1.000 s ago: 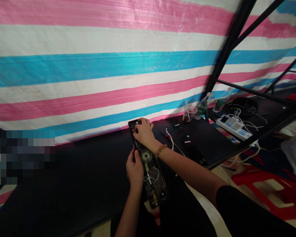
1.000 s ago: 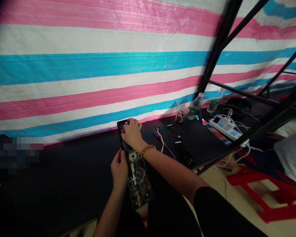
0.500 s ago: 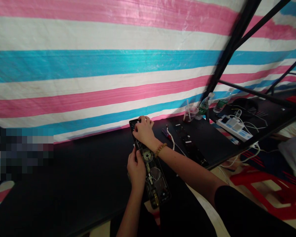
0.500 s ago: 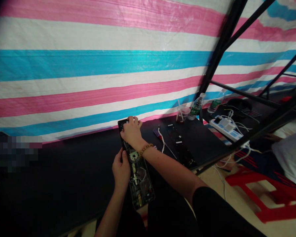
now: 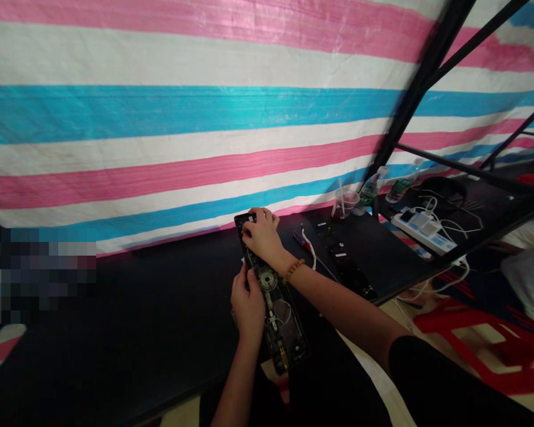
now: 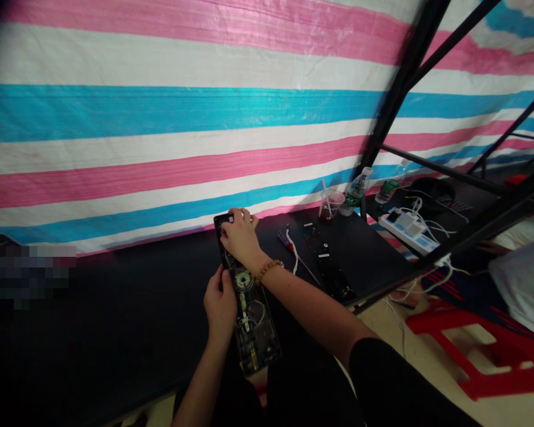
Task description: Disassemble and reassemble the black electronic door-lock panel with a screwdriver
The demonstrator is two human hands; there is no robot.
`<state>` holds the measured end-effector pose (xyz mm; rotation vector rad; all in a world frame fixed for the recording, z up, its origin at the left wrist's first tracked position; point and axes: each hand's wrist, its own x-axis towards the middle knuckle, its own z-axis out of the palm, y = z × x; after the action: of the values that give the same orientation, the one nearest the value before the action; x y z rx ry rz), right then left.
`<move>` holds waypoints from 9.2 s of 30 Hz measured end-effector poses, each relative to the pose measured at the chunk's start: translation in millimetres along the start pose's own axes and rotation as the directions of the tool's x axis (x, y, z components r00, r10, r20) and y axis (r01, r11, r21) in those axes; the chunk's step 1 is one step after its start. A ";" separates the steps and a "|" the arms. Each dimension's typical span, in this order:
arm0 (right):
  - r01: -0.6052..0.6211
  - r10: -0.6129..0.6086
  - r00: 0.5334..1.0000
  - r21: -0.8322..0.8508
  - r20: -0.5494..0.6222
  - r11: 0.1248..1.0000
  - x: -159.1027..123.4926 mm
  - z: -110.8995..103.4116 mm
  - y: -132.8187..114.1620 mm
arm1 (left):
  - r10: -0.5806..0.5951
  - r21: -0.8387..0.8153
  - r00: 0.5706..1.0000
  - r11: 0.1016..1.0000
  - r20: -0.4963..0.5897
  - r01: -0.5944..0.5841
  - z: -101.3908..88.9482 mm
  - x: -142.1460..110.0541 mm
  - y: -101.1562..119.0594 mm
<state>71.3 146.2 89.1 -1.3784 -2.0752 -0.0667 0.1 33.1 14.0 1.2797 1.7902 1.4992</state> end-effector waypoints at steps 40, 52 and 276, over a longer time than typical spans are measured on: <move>-0.002 0.001 0.999 0.020 0.054 1.000 -3.6 -1.7 6.0 | 0.021 0.045 1.000 0.999 -0.009 -0.020 -0.5 -2.8 3.6; -0.034 0.034 0.999 -0.008 0.029 0.999 -0.5 2.3 -4.1 | 0.009 0.050 1.000 0.999 -0.006 -0.008 -1.1 -3.0 3.3; -0.467 0.483 0.837 -0.125 0.258 0.875 -15.9 11.2 157.8 | 0.555 0.425 0.767 0.640 0.321 -0.641 -34.7 -5.8 22.4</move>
<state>203.0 208.4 25.3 -2.0028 -1.8901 0.3009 -17.9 10.1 43.8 2.3983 1.8039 1.1629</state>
